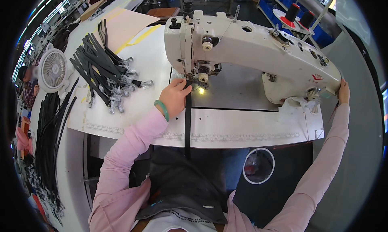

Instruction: The person operates an industrial sewing machine to stitch black fabric straps. They feed the straps under the presser foot, guide them through the machine, and cut the thread after each stitch. The person repeats this process for multiple straps, handling them one at a time.

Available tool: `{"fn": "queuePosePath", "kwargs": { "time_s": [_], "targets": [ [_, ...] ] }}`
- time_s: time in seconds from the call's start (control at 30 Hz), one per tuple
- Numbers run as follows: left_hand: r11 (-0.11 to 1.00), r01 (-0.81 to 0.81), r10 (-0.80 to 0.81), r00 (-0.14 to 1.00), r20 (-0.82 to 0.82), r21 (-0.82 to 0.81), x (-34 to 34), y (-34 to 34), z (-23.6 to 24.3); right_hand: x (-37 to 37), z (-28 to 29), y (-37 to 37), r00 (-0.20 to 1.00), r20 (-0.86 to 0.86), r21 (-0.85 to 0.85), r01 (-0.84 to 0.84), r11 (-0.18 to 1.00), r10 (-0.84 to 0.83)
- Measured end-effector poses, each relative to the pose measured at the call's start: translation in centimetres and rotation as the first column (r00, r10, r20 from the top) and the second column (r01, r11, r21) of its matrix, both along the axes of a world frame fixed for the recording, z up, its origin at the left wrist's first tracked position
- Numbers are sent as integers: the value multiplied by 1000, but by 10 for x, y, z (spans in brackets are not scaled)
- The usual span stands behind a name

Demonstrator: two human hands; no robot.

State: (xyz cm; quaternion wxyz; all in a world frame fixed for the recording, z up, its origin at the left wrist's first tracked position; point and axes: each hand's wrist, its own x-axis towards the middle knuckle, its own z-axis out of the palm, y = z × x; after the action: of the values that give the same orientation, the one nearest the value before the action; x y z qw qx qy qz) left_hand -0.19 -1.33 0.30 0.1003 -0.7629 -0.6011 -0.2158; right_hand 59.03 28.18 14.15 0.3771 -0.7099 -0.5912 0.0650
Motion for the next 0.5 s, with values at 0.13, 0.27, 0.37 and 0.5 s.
{"fn": "queuePosePath", "kwargs": {
  "time_s": [0.13, 0.27, 0.37, 0.5],
  "targets": [
    [997, 14, -17, 999, 42, 75, 4, 0, 3, 9, -43, 8, 979, -196, 228, 104, 968, -59],
    [996, 51, -53, 998, 25, 76, 3, 4, 3, 21, -84, 6, 958, -287, 491, 148, 859, 0],
    [999, 40, -40, 999, -3, 7, 2, 2, 2, 12, -78, 5, 914, -404, 402, 140, 905, 38],
    [1000, 25, -25, 999, -34, 1, -1, -1, 0, -7, -52, 3, 926, -375, 379, 123, 917, 31]
  ]
}}
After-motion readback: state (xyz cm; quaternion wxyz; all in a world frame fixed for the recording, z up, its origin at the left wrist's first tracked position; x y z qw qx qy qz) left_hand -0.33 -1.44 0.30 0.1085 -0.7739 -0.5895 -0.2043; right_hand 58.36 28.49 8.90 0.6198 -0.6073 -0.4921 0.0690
